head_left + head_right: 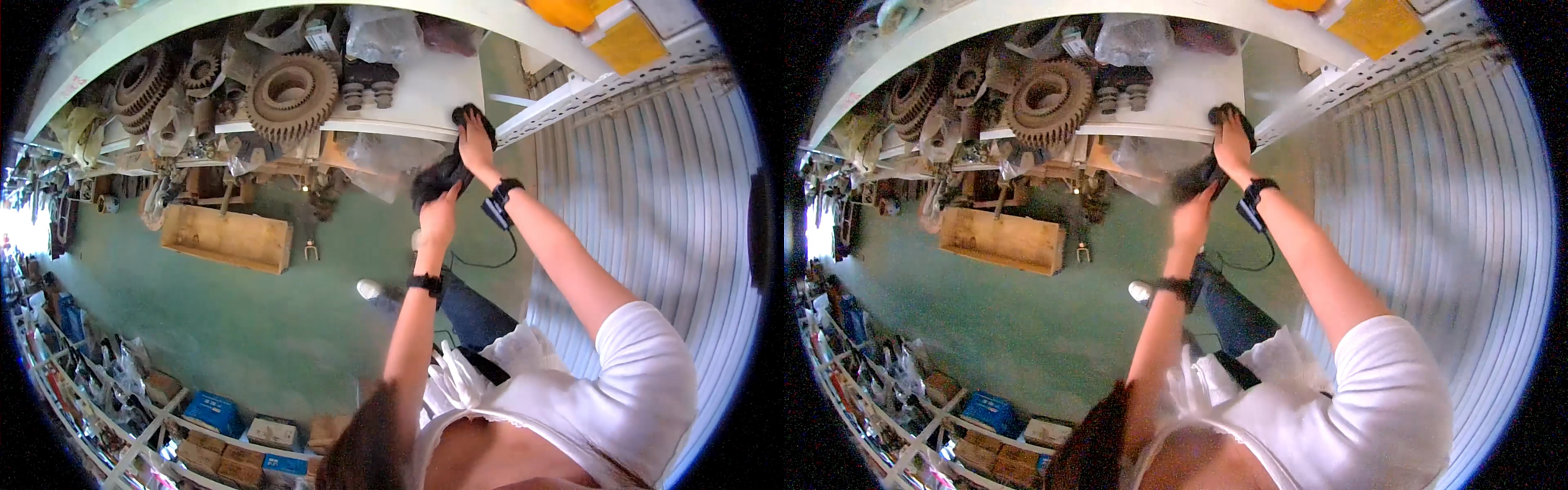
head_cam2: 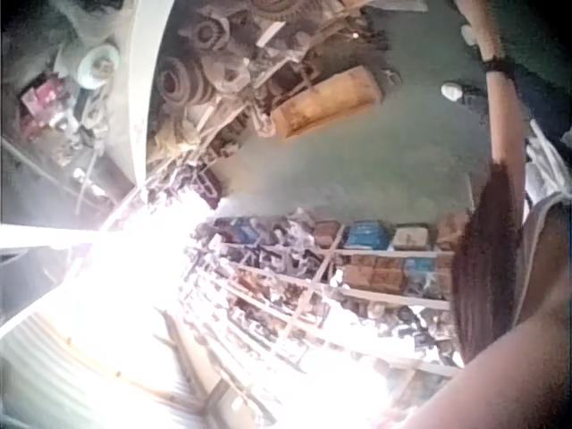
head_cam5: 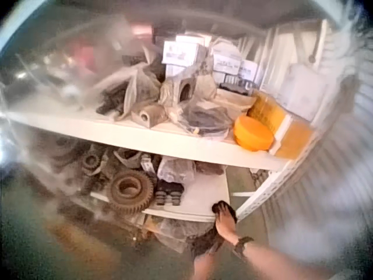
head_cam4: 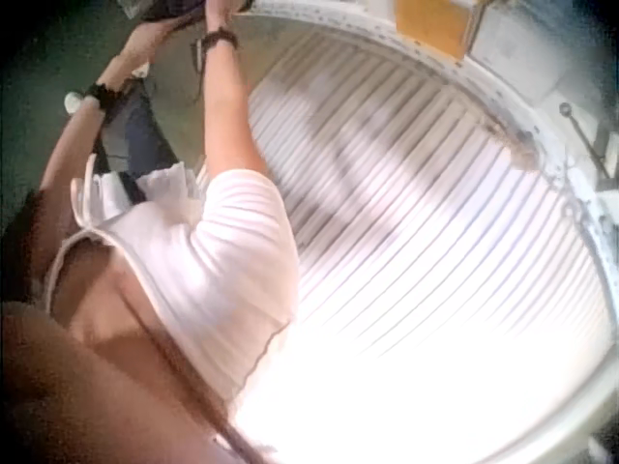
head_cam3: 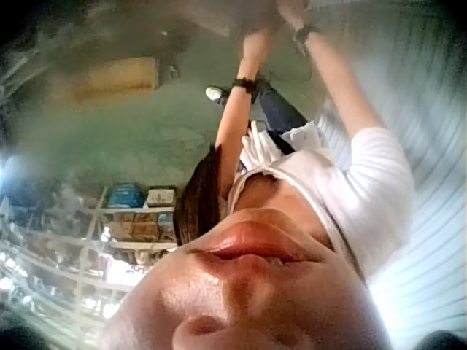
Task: The person cleans various mechanical parts using a black cloth, handling gears and engine components on a shelf before wiping down a white surface.
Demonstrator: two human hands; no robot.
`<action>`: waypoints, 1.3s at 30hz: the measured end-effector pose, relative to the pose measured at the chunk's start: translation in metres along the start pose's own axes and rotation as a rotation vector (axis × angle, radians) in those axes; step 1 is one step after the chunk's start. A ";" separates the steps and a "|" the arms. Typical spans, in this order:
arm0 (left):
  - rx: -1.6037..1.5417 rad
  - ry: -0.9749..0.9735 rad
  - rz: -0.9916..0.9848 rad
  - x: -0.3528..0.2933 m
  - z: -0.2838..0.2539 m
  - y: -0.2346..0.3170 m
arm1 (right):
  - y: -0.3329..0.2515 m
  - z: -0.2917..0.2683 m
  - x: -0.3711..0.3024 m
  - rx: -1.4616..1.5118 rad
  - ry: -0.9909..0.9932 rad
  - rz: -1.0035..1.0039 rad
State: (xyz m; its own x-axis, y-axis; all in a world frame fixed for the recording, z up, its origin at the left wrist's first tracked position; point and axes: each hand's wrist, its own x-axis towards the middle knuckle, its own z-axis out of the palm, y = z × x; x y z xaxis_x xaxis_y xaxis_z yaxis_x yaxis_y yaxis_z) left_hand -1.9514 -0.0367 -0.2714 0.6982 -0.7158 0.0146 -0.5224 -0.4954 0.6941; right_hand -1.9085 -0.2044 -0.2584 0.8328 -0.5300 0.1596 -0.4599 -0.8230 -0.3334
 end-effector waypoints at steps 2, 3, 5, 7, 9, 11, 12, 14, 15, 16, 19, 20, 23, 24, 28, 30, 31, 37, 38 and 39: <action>0.009 -0.101 -0.038 -0.028 -0.009 0.002 | -0.003 0.002 -0.029 0.047 0.012 0.037; -0.048 -0.127 -0.149 -0.040 -0.015 0.000 | -0.009 0.002 -0.044 0.085 -0.006 0.044; -0.088 -0.158 -0.243 -0.065 -0.029 -0.009 | -0.033 -0.014 -0.066 0.198 -0.407 0.263; -0.081 -0.216 -0.325 -0.088 -0.040 -0.026 | -0.038 0.012 -0.098 0.317 -0.190 0.076; -0.054 -0.208 -0.319 -0.111 -0.046 -0.060 | -0.087 0.000 -0.115 0.478 -0.290 0.200; -0.045 -0.194 -0.337 -0.125 -0.067 -0.077 | -0.125 -0.003 -0.119 0.626 -0.217 0.070; 0.006 -0.164 -0.356 -0.135 -0.070 -0.086 | -0.129 -0.007 -0.125 0.757 -0.395 0.105; 0.041 -0.117 -0.381 -0.134 -0.101 -0.080 | -0.158 -0.025 -0.132 0.783 -0.375 0.096; 0.026 -0.116 -0.391 -0.132 -0.120 -0.067 | -0.167 -0.037 -0.131 0.812 -0.385 0.116; -0.073 -0.024 -0.365 -0.132 -0.127 -0.067 | -0.170 -0.041 -0.132 0.930 -0.419 0.109; -0.165 0.113 -0.348 -0.120 -0.145 -0.056 | -0.173 -0.065 -0.127 1.074 -0.369 0.094; -0.147 0.223 -0.300 -0.119 -0.127 -0.086 | -0.182 -0.097 -0.125 1.026 -0.401 0.043; 0.134 0.185 -0.236 -0.101 -0.145 -0.054 | -0.162 -0.115 -0.124 0.850 -0.464 0.031; 0.112 0.162 -0.208 -0.092 -0.142 -0.047 | -0.151 -0.115 -0.129 0.884 -0.367 -0.011; -0.169 0.097 -0.250 -0.063 -0.106 -0.033 | -0.125 -0.145 -0.135 1.008 -0.233 -0.023; -0.296 0.039 -0.311 -0.048 -0.091 -0.018 | -0.117 -0.165 -0.135 1.051 -0.155 -0.016; -0.421 -0.018 -0.312 -0.040 -0.092 0.011 | -0.098 -0.165 -0.135 1.045 -0.163 0.000; -0.886 0.282 -0.151 0.001 -0.048 0.072 | -0.016 -0.191 -0.126 1.091 -0.040 0.415; -0.945 0.404 -0.059 0.011 -0.048 0.085 | -0.009 -0.192 -0.126 1.085 -0.066 0.418; -0.948 0.416 -0.083 0.017 -0.043 0.090 | -0.004 -0.194 -0.128 1.086 -0.047 0.479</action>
State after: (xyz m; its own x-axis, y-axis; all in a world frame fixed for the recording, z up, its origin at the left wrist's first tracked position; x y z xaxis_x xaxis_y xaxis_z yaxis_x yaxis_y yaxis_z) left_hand -1.9659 -0.0721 -0.1782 0.9223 -0.3812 0.0634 0.0087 0.1844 0.9828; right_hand -2.0730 -0.1724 -0.0973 0.6678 -0.7103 -0.2225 -0.2446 0.0729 -0.9669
